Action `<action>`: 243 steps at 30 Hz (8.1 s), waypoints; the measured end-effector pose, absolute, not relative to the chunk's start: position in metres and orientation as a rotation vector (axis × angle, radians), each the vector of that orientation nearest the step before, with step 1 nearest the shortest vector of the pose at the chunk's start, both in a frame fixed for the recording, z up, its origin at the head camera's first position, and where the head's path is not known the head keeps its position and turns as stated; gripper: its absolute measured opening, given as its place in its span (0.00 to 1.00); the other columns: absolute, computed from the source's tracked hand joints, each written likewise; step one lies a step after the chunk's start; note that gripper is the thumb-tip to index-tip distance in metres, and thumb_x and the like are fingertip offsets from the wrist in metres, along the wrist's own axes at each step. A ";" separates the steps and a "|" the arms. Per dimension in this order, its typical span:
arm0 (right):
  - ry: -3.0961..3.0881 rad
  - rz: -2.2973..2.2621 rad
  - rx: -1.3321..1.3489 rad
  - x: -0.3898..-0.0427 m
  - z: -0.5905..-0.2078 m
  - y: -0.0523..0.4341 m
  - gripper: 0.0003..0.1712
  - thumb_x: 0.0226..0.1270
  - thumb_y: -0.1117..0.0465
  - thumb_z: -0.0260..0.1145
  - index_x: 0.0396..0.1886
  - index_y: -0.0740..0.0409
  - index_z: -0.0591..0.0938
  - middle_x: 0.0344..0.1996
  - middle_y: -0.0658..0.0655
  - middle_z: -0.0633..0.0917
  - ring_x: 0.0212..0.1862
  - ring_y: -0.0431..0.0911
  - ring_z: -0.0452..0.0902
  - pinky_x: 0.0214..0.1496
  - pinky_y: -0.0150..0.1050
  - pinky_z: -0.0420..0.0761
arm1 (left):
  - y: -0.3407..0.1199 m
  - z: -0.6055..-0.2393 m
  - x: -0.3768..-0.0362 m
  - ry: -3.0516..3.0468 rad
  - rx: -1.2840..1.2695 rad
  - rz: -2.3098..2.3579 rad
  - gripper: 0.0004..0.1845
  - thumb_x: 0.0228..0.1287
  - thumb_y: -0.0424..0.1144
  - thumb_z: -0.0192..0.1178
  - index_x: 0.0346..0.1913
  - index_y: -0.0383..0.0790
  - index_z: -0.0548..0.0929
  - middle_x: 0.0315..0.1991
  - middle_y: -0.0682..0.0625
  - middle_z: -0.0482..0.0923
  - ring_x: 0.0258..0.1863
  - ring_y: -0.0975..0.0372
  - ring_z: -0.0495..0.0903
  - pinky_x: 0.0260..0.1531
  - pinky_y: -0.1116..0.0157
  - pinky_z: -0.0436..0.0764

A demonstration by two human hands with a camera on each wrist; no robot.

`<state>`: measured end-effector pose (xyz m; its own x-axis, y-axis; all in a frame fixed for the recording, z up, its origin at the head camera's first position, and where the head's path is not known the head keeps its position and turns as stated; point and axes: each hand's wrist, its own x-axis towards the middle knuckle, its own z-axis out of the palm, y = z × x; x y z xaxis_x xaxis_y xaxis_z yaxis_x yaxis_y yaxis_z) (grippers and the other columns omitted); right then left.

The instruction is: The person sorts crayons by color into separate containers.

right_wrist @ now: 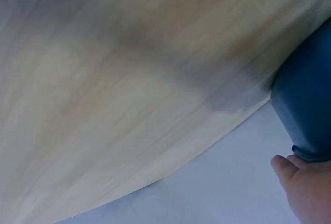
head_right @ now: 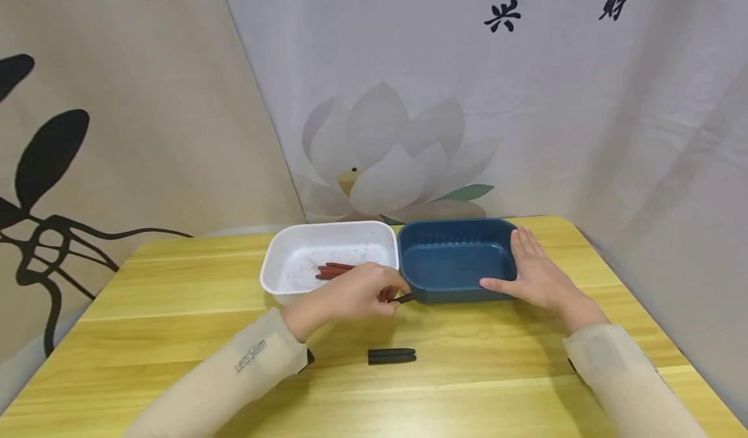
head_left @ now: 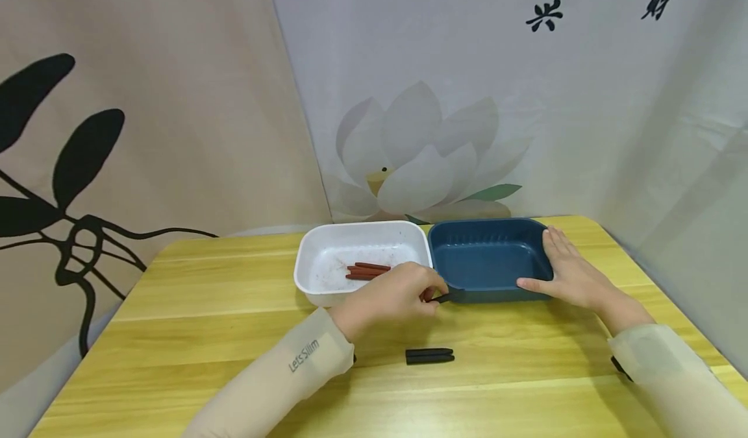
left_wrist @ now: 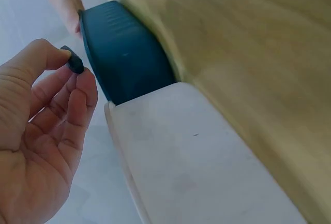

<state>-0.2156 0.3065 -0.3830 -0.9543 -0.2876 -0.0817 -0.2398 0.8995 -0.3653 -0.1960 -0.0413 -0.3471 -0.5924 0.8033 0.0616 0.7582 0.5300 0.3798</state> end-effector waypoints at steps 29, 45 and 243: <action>2.958 -0.507 -0.391 -0.216 -0.383 0.305 0.72 0.61 0.30 0.64 0.77 0.70 0.32 0.78 0.70 0.30 0.79 0.68 0.27 0.75 0.69 0.42 | 0.006 -0.352 -0.275 2.602 1.291 0.726 0.11 0.67 0.36 0.62 0.50 0.40 0.87 0.30 0.54 0.83 0.25 0.66 0.73 0.30 0.74 0.72; 2.953 -0.527 -0.389 -0.214 -0.384 0.306 0.72 0.61 0.30 0.64 0.77 0.71 0.32 0.78 0.70 0.31 0.79 0.68 0.27 0.75 0.69 0.42 | 0.038 -0.368 -0.284 2.601 1.185 0.551 0.12 0.68 0.39 0.63 0.51 0.43 0.87 0.42 0.51 0.86 0.38 0.65 0.81 0.40 0.73 0.79; 2.963 -0.535 -0.393 -0.212 -0.385 0.302 0.72 0.61 0.30 0.64 0.77 0.70 0.33 0.78 0.70 0.30 0.79 0.67 0.26 0.76 0.68 0.42 | 0.006 -0.359 -0.262 2.660 1.321 0.661 0.10 0.71 0.35 0.59 0.49 0.39 0.86 0.43 0.50 0.84 0.38 0.64 0.81 0.40 0.75 0.78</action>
<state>-0.2123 0.3019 -0.3852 -0.9611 -0.2705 -0.0566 -0.2336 0.9047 -0.3564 -0.2621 0.0062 -0.3588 -0.6190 0.7787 0.1021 0.7359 0.5297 0.4218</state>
